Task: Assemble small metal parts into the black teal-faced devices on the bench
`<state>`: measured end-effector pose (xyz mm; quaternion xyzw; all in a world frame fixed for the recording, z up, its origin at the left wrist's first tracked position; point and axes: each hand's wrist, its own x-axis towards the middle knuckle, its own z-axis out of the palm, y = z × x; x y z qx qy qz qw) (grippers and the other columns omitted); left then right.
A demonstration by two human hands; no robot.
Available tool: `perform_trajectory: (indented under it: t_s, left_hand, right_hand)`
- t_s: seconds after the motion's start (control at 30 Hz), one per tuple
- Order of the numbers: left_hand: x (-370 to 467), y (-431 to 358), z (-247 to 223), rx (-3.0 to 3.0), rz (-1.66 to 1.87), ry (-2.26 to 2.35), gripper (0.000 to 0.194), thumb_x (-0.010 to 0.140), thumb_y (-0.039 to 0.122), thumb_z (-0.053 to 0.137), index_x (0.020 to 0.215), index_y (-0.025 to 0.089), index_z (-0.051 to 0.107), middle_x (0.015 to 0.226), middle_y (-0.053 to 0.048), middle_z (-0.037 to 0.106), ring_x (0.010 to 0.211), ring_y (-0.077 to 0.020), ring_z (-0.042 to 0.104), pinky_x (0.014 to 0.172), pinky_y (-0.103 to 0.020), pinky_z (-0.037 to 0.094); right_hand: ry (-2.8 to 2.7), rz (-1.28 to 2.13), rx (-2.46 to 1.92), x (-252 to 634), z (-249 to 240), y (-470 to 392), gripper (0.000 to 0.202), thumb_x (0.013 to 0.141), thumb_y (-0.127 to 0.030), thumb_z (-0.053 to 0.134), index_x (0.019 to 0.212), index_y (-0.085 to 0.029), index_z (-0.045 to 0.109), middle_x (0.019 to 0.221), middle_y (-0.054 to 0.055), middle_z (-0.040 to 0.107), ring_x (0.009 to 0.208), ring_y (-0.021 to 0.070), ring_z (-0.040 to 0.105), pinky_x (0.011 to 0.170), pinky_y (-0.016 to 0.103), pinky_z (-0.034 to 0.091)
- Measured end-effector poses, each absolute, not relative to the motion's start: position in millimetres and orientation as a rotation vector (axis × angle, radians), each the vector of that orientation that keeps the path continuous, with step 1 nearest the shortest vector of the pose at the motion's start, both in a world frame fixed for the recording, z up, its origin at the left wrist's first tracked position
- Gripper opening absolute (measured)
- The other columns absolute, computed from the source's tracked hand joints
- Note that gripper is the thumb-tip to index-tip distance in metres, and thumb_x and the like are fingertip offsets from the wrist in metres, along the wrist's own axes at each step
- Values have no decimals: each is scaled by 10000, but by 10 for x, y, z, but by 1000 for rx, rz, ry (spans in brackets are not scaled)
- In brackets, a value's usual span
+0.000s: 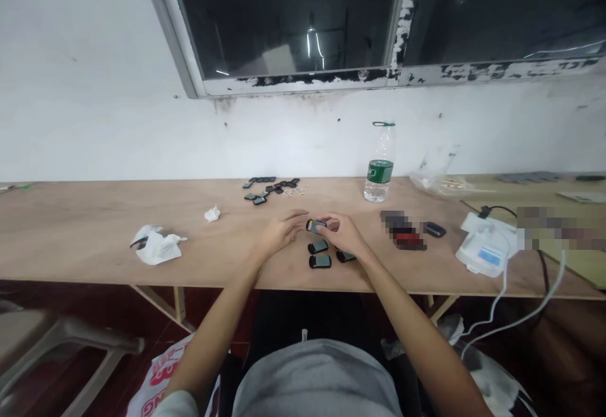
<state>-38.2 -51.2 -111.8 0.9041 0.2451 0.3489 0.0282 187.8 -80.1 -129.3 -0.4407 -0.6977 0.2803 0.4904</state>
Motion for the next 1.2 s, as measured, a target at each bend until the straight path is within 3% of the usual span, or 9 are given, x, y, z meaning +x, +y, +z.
perform_trajectory:
  t_s: [0.1, 0.3, 0.4, 0.6, 0.93, 1.2]
  left_hand:
    - [-341, -502, -1182, 2848, 1092, 697, 352, 989, 184, 481, 1312, 223, 614, 1395, -110, 590, 1237, -232, 608, 1033, -395, 528]
    - [-415, -423, -1269, 2940, 1073, 636, 588, 878, -8, 484, 1384, 279, 567, 1349, -81, 627, 1224, -215, 613, 1010, -385, 545]
    - [-435, -401, -1281, 2953, 1118, 609, 605, 860, -41, 480, 1361, 279, 588, 1344, -76, 627, 1211, -209, 618, 997, -372, 549]
    - [-463, -374, -1294, 2945, 1107, 529, 632, 861, -56, 462, 1385, 281, 569, 1364, -79, 614, 1245, -210, 600, 1041, -375, 522]
    - [-469, -394, -1320, 2996, 1105, 572, 653, 851, -45, 500, 1411, 287, 539, 1361, -75, 619, 1201, -209, 634, 975, -344, 567]
    - [-437, -427, -1265, 2949, 1067, 605, 620, 835, -43, 478, 1381, 237, 560, 1367, -87, 624, 1237, -217, 613, 1039, -394, 536]
  right_hand:
    - [-1671, 757, -988, 1848, -1239, -846, 341, 821, -377, 679, 1073, -151, 716, 892, 74, 754, 695, 176, 671, 671, 292, 541]
    - [-1652, 794, -940, 1837, -1212, -860, 290, 830, -335, 690, 1062, -165, 722, 1075, 100, 751, 825, 203, 724, 751, 317, 573]
    - [-1639, 822, -923, 1842, -1215, -856, 261, 835, -323, 693, 1045, -172, 727, 1091, 97, 755, 859, 212, 734, 795, 332, 583]
    - [-1643, 849, -924, 1843, -1210, -857, 272, 834, -328, 703, 1049, -161, 722, 1083, 99, 762, 885, 218, 740, 810, 336, 591]
    - [-1657, 854, -896, 1857, -1214, -846, 260, 839, -325, 706, 1039, -161, 728, 1099, 105, 758, 890, 224, 742, 815, 343, 592]
    - [-1630, 860, -935, 1859, -1192, -858, 291, 840, -355, 700, 1060, -166, 732, 1094, 107, 758, 895, 227, 734, 812, 349, 587]
